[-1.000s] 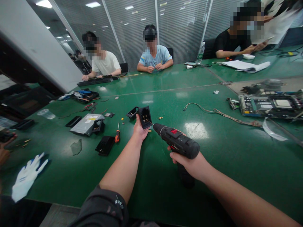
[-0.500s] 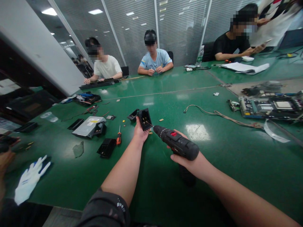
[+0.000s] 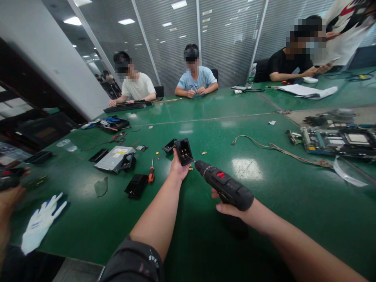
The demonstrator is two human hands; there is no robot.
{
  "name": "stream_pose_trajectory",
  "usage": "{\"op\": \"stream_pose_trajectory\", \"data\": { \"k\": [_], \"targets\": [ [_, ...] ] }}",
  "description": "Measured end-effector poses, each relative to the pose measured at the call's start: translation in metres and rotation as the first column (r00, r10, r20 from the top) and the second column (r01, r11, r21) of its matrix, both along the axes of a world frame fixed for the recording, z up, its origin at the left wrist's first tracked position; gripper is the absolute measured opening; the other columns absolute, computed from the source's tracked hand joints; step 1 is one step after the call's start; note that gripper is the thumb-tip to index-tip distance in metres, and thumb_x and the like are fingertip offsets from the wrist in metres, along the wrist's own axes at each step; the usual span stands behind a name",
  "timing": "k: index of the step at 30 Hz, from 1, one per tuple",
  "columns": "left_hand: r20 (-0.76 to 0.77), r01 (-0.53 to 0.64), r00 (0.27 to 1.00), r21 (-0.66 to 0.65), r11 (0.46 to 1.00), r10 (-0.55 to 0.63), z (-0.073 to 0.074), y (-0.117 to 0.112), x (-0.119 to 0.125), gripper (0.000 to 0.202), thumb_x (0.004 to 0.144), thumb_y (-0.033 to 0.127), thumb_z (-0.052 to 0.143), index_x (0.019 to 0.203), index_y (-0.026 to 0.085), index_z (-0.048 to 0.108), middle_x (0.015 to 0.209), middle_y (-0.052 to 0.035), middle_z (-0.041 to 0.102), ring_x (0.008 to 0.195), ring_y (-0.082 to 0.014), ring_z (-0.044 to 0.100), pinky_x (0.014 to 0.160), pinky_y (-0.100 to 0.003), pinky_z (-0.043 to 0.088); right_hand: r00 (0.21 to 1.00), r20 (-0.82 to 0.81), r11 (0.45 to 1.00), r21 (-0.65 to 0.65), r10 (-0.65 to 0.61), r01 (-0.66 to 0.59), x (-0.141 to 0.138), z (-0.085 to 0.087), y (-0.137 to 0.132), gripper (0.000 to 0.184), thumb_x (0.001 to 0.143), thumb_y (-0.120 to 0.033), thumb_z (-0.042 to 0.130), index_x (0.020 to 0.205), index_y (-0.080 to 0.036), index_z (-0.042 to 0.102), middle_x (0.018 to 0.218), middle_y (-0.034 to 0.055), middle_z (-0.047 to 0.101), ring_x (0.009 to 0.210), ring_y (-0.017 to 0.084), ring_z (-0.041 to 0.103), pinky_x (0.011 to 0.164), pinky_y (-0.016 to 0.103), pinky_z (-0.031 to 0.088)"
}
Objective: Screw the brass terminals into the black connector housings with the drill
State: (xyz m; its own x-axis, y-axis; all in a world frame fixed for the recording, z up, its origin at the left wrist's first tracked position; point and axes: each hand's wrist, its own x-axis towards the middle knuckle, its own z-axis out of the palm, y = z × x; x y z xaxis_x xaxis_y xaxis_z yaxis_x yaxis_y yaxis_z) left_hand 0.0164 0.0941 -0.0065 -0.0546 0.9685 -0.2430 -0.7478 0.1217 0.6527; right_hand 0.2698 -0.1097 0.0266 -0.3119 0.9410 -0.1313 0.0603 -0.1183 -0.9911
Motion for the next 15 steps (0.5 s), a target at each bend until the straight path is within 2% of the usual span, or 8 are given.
{"op": "stream_pose_trajectory", "data": {
  "k": [2,5,7,10,15],
  "targets": [
    [-0.018,0.009,1.0,-0.005,1.0,-0.009,-0.002,0.0,0.001,0.057,0.113,0.074,0.076,0.113,0.017,0.081,0.099,-0.0079,0.086,0.08,-0.0188,0.082,0.07,-0.029,0.062,0.994,-0.098,0.997,-0.048,-0.056,0.052,-0.002,-0.007,-0.001,0.057,0.081,-0.044,0.101,0.131,-0.025,0.08,0.113,0.0093,0.087,0.095,0.031,0.086,0.087,0.05,0.071],
    [-0.049,0.024,0.999,-0.007,1.0,-0.024,-0.004,0.001,0.002,0.058,0.113,0.074,0.075,0.114,0.017,0.082,0.097,-0.0076,0.086,0.08,-0.0185,0.082,0.071,-0.028,0.063,0.99,-0.119,0.994,-0.086,-0.075,0.065,-0.005,-0.005,-0.004,0.053,0.081,-0.038,0.095,0.129,-0.023,0.079,0.087,0.0018,0.081,0.069,0.023,0.075,0.072,0.042,0.064],
    [-0.052,0.023,0.998,0.005,1.0,-0.023,-0.003,0.0,0.002,0.057,0.113,0.074,0.076,0.116,0.018,0.082,0.096,-0.0068,0.086,0.081,-0.0187,0.083,0.072,-0.028,0.064,0.994,-0.106,0.996,-0.084,-0.04,0.031,-0.007,0.003,-0.007,0.048,0.082,-0.036,0.092,0.125,-0.023,0.078,0.08,-0.0007,0.076,0.069,0.023,0.073,0.071,0.041,0.061],
    [-0.035,0.031,0.999,0.026,0.999,-0.03,0.0,-0.001,0.002,0.058,0.112,0.076,0.077,0.119,0.019,0.083,0.096,-0.0074,0.087,0.083,-0.0204,0.085,0.071,-0.029,0.066,0.999,-0.036,0.999,-0.019,-0.038,0.038,-0.009,0.014,-0.011,0.044,0.085,-0.039,0.088,0.124,-0.022,0.078,0.082,-0.0003,0.075,0.071,0.022,0.071,0.073,0.041,0.058],
    [-0.025,0.036,0.999,0.022,0.999,-0.035,0.004,-0.003,0.004,0.056,0.114,0.074,0.074,0.119,0.019,0.082,0.098,-0.0071,0.088,0.084,-0.0196,0.085,0.071,-0.028,0.066,0.998,0.016,0.997,-0.038,-0.064,0.064,-0.012,0.018,-0.014,0.046,0.086,-0.046,0.085,0.124,-0.021,0.077,0.082,0.0,0.074,0.072,0.024,0.072,0.076,0.044,0.058]
  ]
}}
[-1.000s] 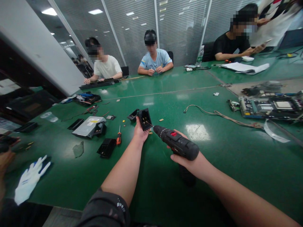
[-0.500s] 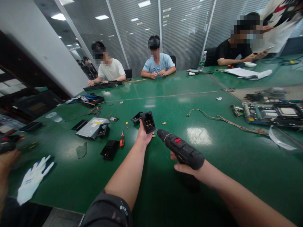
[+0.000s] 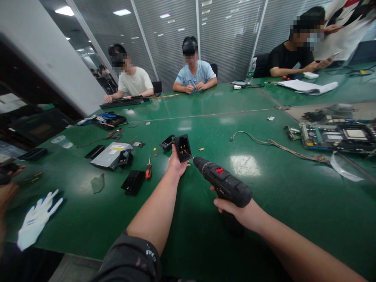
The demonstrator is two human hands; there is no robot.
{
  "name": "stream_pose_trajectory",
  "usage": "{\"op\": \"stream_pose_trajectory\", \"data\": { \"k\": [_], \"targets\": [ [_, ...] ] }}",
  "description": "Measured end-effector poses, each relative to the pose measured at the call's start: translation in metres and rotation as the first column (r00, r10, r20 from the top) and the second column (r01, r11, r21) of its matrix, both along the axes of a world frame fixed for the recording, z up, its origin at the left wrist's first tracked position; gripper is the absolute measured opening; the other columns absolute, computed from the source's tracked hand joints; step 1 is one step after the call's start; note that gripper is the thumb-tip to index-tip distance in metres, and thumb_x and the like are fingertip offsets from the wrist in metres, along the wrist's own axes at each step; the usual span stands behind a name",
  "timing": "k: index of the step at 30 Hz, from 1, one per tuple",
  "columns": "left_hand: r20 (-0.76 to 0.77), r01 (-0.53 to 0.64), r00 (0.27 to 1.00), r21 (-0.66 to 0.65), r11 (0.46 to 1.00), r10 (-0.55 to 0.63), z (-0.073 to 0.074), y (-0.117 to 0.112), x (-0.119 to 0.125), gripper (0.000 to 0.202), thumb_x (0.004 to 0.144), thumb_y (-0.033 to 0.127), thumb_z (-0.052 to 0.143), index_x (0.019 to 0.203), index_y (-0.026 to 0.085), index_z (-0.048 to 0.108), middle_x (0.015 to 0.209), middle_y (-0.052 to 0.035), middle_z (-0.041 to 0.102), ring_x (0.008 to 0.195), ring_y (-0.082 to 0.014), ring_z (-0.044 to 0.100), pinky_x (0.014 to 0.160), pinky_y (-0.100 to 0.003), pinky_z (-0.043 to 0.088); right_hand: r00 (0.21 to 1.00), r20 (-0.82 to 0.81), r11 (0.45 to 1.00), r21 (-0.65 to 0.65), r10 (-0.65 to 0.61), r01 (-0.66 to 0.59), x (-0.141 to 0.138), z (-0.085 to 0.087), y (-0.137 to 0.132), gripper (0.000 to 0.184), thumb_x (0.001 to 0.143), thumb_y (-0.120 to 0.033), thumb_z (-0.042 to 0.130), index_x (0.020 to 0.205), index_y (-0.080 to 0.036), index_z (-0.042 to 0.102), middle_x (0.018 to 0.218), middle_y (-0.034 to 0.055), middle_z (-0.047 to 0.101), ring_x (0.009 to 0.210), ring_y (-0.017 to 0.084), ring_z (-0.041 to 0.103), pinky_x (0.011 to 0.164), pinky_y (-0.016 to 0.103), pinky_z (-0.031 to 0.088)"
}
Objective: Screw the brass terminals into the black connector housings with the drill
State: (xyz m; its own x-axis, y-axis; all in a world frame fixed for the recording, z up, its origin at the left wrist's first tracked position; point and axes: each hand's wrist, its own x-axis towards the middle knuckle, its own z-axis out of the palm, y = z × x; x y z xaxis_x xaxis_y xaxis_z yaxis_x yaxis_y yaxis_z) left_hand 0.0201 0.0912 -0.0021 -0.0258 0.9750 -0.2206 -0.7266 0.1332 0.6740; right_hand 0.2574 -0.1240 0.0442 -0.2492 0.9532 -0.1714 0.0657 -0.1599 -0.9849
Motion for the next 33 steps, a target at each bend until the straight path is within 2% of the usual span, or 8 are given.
{"op": "stream_pose_trajectory", "data": {
  "k": [7,12,16,19,23,28,33],
  "targets": [
    [-0.015,-0.046,0.999,0.002,0.999,0.046,-0.001,0.002,0.002,0.06,0.108,0.079,0.08,0.126,0.022,0.083,0.104,-0.0071,0.089,0.088,-0.0221,0.086,0.079,-0.032,0.067,0.999,0.033,1.0,0.03,0.007,-0.008,0.001,0.003,0.0,0.04,0.088,-0.048,0.086,0.117,-0.023,0.076,0.081,0.0004,0.075,0.072,0.024,0.073,0.077,0.045,0.06],
    [-0.009,-0.051,0.999,-0.017,0.999,0.051,0.0,0.001,0.003,0.057,0.109,0.077,0.079,0.12,0.021,0.083,0.103,-0.0072,0.088,0.087,-0.0212,0.085,0.079,-0.032,0.066,1.0,0.005,1.0,0.008,-0.002,0.002,0.0,0.005,0.0,0.038,0.086,-0.046,0.086,0.115,-0.025,0.076,0.081,-0.0001,0.076,0.069,0.024,0.074,0.072,0.043,0.06],
    [0.013,-0.045,0.999,-0.022,0.999,0.045,0.003,0.0,0.002,0.055,0.113,0.074,0.074,0.115,0.02,0.083,0.104,-0.0083,0.088,0.086,-0.02,0.083,0.078,-0.03,0.064,1.0,0.006,1.0,0.014,0.003,-0.003,-0.001,0.008,0.001,0.032,0.085,-0.045,0.086,0.108,-0.025,0.075,0.081,-0.0002,0.075,0.069,0.023,0.071,0.074,0.043,0.059],
    [0.018,-0.037,0.999,-0.009,0.999,0.037,0.003,0.002,-0.001,0.057,0.112,0.076,0.076,0.112,0.019,0.083,0.102,-0.008,0.087,0.083,-0.0205,0.083,0.075,-0.031,0.064,1.0,0.017,1.0,0.022,0.005,-0.006,-0.002,0.01,0.003,0.031,0.085,-0.045,0.086,0.106,-0.025,0.074,0.081,-0.0003,0.074,0.07,0.023,0.07,0.075,0.044,0.059],
    [0.022,-0.043,0.999,0.022,0.999,0.042,0.002,0.008,-0.009,0.061,0.107,0.079,0.081,0.112,0.018,0.082,0.097,-0.0061,0.085,0.08,-0.0186,0.081,0.074,-0.03,0.064,0.999,0.033,0.999,0.024,0.026,-0.027,-0.002,0.014,0.016,0.037,0.082,-0.043,0.086,0.112,-0.023,0.075,0.079,-0.0013,0.073,0.069,0.023,0.071,0.074,0.043,0.058],
    [0.036,-0.143,0.989,0.014,0.99,0.143,0.006,0.013,-0.022,0.06,0.11,0.079,0.078,0.117,0.019,0.082,0.093,-0.0036,0.083,0.077,-0.0167,0.078,0.072,-0.027,0.062,0.997,-0.036,0.995,0.069,0.071,-0.068,-0.005,0.022,0.044,0.041,0.078,-0.036,0.087,0.116,-0.022,0.078,0.089,0.0013,0.079,0.064,0.019,0.069,0.068,0.039,0.057],
    [0.011,-0.172,0.985,0.016,0.985,0.172,0.01,0.013,-0.03,0.055,0.118,0.073,0.069,0.116,0.019,0.083,0.1,-0.0065,0.085,0.084,-0.0177,0.08,0.075,-0.028,0.06,0.993,-0.072,0.993,0.083,0.092,-0.086,-0.005,0.016,0.058,0.051,0.077,-0.033,0.088,0.125,-0.019,0.079,0.102,0.0069,0.084,0.064,0.018,0.069,0.065,0.038,0.058]
  ]
}}
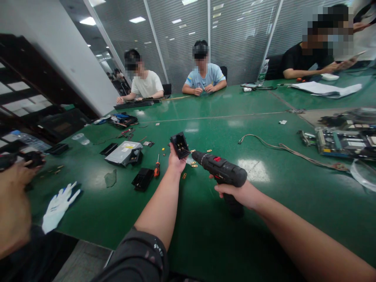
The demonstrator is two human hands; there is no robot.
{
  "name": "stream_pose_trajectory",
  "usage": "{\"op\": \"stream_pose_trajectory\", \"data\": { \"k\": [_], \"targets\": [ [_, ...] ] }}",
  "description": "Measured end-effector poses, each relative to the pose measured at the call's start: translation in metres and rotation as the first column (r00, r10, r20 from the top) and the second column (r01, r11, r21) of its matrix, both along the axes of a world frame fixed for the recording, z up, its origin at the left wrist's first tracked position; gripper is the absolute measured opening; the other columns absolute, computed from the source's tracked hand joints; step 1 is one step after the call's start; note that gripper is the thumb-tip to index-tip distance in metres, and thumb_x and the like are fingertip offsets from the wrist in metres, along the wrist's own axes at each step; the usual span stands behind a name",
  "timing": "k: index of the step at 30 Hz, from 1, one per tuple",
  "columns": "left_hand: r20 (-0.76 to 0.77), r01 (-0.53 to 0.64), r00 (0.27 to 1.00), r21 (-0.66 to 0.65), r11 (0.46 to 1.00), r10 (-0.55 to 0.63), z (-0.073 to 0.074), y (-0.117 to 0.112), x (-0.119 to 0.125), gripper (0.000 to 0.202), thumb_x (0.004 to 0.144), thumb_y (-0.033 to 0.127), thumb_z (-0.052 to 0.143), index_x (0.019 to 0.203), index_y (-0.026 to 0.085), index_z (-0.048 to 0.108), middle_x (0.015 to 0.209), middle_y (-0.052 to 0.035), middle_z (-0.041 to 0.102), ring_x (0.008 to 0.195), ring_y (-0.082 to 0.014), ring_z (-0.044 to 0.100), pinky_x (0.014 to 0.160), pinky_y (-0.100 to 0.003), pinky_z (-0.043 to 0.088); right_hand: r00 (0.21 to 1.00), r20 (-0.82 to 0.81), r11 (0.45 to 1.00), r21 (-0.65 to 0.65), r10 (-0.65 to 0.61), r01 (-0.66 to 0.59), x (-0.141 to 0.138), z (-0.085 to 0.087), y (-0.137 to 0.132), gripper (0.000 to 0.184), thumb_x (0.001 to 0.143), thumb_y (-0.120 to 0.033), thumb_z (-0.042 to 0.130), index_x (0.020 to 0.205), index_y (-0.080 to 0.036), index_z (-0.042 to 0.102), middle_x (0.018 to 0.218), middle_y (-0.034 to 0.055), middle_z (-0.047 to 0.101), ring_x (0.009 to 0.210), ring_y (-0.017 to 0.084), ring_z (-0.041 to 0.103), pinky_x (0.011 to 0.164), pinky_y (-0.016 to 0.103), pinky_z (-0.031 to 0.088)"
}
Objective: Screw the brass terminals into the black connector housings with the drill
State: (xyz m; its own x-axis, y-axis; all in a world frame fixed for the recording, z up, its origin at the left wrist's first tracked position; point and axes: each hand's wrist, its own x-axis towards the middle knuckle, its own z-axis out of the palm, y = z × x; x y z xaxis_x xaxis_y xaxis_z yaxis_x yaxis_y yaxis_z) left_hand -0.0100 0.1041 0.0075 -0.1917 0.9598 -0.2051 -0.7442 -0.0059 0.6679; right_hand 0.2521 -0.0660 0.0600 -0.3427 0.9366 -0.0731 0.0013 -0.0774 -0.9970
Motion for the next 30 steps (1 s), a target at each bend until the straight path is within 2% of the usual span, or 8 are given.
{"op": "stream_pose_trajectory", "data": {
  "k": [6,10,14,18,23,30],
  "targets": [
    [-0.031,0.009,0.999,0.002,1.0,-0.008,-0.006,0.001,0.001,0.061,0.107,0.079,0.08,0.122,0.02,0.083,0.101,-0.0064,0.084,0.084,-0.0193,0.079,0.078,-0.03,0.062,1.0,-0.029,1.0,-0.001,0.002,-0.002,0.005,-0.012,-0.005,0.051,0.08,-0.035,0.089,0.128,-0.021,0.079,0.111,0.0082,0.084,0.067,0.018,0.071,0.069,0.041,0.061],
    [-0.026,0.046,0.999,-0.007,0.999,-0.046,-0.008,0.0,0.002,0.065,0.105,0.083,0.08,0.118,0.02,0.083,0.094,-0.0049,0.082,0.08,-0.019,0.077,0.076,-0.031,0.062,1.0,0.025,1.0,-0.003,0.01,-0.01,0.007,-0.016,-0.01,0.04,0.084,-0.039,0.091,0.119,-0.023,0.079,0.095,0.0037,0.081,0.069,0.021,0.073,0.073,0.043,0.061],
    [0.008,0.077,0.997,0.004,0.997,-0.077,-0.007,-0.002,0.003,0.062,0.108,0.082,0.077,0.108,0.02,0.082,0.091,-0.0053,0.081,0.076,-0.0182,0.075,0.073,-0.03,0.061,0.992,0.121,0.998,0.048,0.023,-0.029,0.005,-0.015,-0.016,0.028,0.088,-0.041,0.088,0.109,-0.026,0.076,0.078,-0.0003,0.073,0.071,0.025,0.07,0.072,0.043,0.058],
    [0.004,0.084,0.996,-0.001,0.996,-0.084,-0.007,-0.003,0.002,0.06,0.105,0.082,0.082,0.107,0.021,0.083,0.091,-0.0049,0.081,0.076,-0.0187,0.076,0.074,-0.03,0.061,0.985,0.173,0.994,0.103,0.008,-0.026,0.002,-0.01,-0.021,0.024,0.09,-0.042,0.087,0.1,-0.026,0.072,0.078,-0.0003,0.072,0.074,0.025,0.069,0.073,0.042,0.056],
    [0.003,0.098,0.995,-0.001,0.995,-0.098,-0.009,-0.002,-0.001,0.059,0.105,0.081,0.083,0.113,0.022,0.085,0.093,-0.0049,0.082,0.08,-0.0194,0.077,0.078,-0.031,0.062,0.985,0.172,0.994,0.103,0.009,-0.027,0.001,-0.008,-0.021,0.022,0.09,-0.041,0.085,0.097,-0.026,0.07,0.076,-0.0016,0.071,0.072,0.023,0.068,0.071,0.04,0.055],
    [0.032,0.081,0.996,-0.022,0.997,-0.08,-0.007,-0.001,0.001,0.061,0.108,0.081,0.077,0.116,0.021,0.085,0.095,-0.0063,0.083,0.082,-0.0199,0.078,0.079,-0.031,0.063,0.984,0.18,0.994,0.105,0.014,-0.033,0.001,-0.009,-0.02,0.025,0.089,-0.045,0.083,0.092,-0.028,0.064,0.078,0.0002,0.07,0.075,0.025,0.068,0.075,0.044,0.056]
  ]
}}
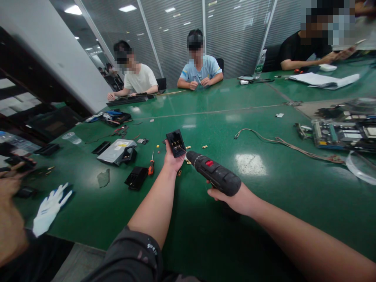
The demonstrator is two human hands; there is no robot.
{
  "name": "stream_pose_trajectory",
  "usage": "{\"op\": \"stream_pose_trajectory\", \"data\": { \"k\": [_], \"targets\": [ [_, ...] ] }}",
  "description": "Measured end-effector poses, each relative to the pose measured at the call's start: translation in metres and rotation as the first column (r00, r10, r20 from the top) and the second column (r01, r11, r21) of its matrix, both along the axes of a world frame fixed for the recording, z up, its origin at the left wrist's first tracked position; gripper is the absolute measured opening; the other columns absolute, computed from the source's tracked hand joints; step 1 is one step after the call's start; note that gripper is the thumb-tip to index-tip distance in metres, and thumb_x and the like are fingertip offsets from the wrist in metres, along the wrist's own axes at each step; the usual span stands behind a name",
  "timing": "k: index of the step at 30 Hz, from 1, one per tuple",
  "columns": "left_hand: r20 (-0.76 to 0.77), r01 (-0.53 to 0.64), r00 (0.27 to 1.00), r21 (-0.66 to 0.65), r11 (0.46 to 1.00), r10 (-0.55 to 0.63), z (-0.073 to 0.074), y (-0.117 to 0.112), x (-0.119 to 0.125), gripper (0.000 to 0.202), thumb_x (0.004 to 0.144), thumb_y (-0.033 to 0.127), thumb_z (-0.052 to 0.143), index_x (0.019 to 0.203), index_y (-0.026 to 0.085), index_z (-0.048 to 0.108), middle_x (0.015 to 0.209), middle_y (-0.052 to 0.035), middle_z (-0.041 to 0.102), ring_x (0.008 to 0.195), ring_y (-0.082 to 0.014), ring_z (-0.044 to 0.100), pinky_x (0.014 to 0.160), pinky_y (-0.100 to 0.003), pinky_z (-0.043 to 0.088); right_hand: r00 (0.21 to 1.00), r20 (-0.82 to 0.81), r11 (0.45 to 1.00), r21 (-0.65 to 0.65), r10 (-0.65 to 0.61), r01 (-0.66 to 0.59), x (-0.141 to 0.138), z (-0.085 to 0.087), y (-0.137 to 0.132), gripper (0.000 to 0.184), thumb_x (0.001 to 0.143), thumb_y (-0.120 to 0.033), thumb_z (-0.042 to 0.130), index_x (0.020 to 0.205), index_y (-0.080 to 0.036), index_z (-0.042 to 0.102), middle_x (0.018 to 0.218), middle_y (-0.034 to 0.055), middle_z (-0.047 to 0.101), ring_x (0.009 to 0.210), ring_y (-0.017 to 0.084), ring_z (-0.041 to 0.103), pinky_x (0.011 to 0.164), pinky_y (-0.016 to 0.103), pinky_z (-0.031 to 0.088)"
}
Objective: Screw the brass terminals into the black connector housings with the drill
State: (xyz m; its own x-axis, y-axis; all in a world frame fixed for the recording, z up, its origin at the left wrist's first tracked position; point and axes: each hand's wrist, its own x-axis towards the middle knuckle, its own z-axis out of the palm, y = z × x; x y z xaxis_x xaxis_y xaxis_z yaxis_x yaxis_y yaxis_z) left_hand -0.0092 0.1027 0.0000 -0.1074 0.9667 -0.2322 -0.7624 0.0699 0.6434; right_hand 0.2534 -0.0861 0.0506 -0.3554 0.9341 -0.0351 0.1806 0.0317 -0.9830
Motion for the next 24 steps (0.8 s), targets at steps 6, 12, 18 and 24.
{"op": "stream_pose_trajectory", "data": {
  "k": [6,12,18,24],
  "targets": [
    [-0.027,0.009,1.0,0.011,1.0,-0.009,-0.0006,-0.0006,-0.0012,0.065,0.101,0.085,0.083,0.119,0.022,0.085,0.096,-0.0071,0.084,0.087,-0.0237,0.081,0.081,-0.035,0.065,1.0,0.001,1.0,-0.011,0.001,-0.001,-0.0004,0.0001,0.0011,0.027,0.088,-0.047,0.083,0.093,-0.028,0.064,0.081,0.0007,0.071,0.076,0.024,0.068,0.075,0.044,0.057],
    [0.0,0.03,1.0,0.008,1.0,-0.03,0.0002,0.0004,-0.0002,0.066,0.104,0.086,0.079,0.114,0.02,0.086,0.092,-0.0067,0.083,0.08,-0.0212,0.079,0.079,-0.033,0.064,1.0,0.007,1.0,0.007,0.016,-0.016,0.0008,0.0024,0.0005,0.022,0.09,-0.04,0.082,0.098,-0.027,0.067,0.076,-0.0011,0.071,0.074,0.023,0.07,0.075,0.041,0.059],
    [0.038,0.021,0.999,0.019,1.0,-0.022,0.0023,-0.0003,0.0009,0.063,0.106,0.082,0.079,0.111,0.02,0.085,0.089,-0.0046,0.083,0.075,-0.0191,0.079,0.076,-0.031,0.064,1.0,0.01,1.0,0.01,0.007,-0.007,0.0015,-0.0015,0.0016,0.025,0.089,-0.042,0.083,0.1,-0.026,0.067,0.078,-0.0015,0.071,0.072,0.022,0.069,0.073,0.04,0.057],
    [0.021,0.043,0.999,0.025,0.999,-0.044,0.0018,0.0001,-0.0008,0.064,0.105,0.083,0.08,0.111,0.02,0.086,0.086,-0.0046,0.083,0.073,-0.0195,0.079,0.073,-0.031,0.064,1.0,0.018,1.0,0.019,0.023,-0.024,0.0012,-0.0004,0.002,0.025,0.089,-0.044,0.081,0.098,-0.026,0.065,0.078,-0.0005,0.07,0.073,0.024,0.069,0.074,0.042,0.057]
  ]
}}
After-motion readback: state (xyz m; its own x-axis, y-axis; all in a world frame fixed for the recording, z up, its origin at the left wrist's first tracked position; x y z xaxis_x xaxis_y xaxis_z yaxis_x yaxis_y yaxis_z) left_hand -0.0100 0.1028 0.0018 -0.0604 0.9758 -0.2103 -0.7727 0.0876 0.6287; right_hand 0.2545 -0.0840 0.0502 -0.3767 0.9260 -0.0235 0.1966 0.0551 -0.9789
